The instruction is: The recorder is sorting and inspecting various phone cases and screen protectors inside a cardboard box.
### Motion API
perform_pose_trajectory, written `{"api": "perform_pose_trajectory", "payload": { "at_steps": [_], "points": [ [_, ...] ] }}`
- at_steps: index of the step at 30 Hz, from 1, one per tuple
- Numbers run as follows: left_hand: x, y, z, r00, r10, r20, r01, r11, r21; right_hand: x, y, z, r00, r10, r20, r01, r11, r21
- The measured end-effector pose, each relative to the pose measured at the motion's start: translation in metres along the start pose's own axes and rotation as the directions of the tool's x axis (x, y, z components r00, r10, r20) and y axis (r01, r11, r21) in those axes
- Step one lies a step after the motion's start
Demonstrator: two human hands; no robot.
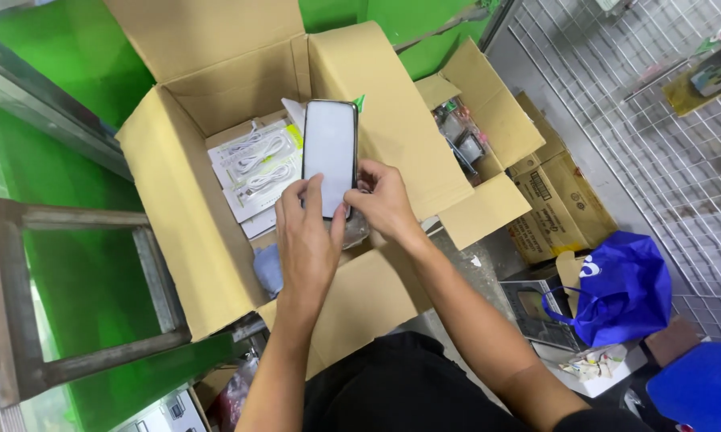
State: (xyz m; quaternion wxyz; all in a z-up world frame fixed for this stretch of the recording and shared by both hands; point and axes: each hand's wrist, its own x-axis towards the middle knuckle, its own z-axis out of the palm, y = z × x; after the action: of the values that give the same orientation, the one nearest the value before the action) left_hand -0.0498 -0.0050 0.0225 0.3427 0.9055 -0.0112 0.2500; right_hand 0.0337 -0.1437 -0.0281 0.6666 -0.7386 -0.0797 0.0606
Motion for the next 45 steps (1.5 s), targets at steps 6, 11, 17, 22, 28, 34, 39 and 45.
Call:
{"api": "perform_pose_trajectory", "payload": {
  "at_steps": [6, 11, 17, 22, 28, 34, 39, 45],
  "points": [
    [-0.007, -0.024, -0.011, 0.997, -0.037, 0.061, 0.042, 0.996, -0.080, 0.001, 0.004, 0.016, 0.990, -0.004, 0.138, -0.021, 0.983, 0.180],
    [-0.007, -0.039, -0.013, 0.998, -0.045, 0.052, 0.054, 0.983, -0.176, 0.009, -0.005, 0.017, 0.976, -0.012, 0.217, -0.021, 0.988, 0.152],
    [0.004, -0.051, -0.025, 0.981, -0.185, 0.059, 0.194, 0.931, -0.310, 0.027, 0.006, 0.013, 0.983, -0.039, 0.178, 0.035, 0.999, 0.022],
    [0.013, -0.085, -0.034, 0.955, -0.294, 0.026, 0.293, 0.932, -0.214, 0.040, 0.022, 0.000, 0.996, 0.020, 0.086, -0.030, 0.993, 0.114],
    [0.028, -0.107, -0.060, 0.934, -0.351, -0.065, 0.335, 0.926, -0.176, 0.058, 0.045, -0.020, 0.999, -0.041, -0.013, 0.042, 0.971, 0.237],
    [0.039, -0.109, -0.072, 0.970, -0.158, -0.185, 0.168, 0.985, 0.042, 0.059, 0.051, -0.018, 0.978, -0.164, -0.129, 0.193, 0.944, 0.267],
    [0.037, -0.104, -0.034, 0.996, -0.085, -0.037, 0.093, 0.936, 0.338, 0.061, 0.074, -0.022, 0.970, -0.137, -0.200, 0.204, 0.908, 0.366],
    [0.023, -0.148, 0.020, 0.896, -0.269, 0.352, 0.088, 0.887, 0.453, 0.058, 0.074, -0.021, 0.970, -0.123, -0.210, 0.200, 0.894, 0.400]
  ]
}}
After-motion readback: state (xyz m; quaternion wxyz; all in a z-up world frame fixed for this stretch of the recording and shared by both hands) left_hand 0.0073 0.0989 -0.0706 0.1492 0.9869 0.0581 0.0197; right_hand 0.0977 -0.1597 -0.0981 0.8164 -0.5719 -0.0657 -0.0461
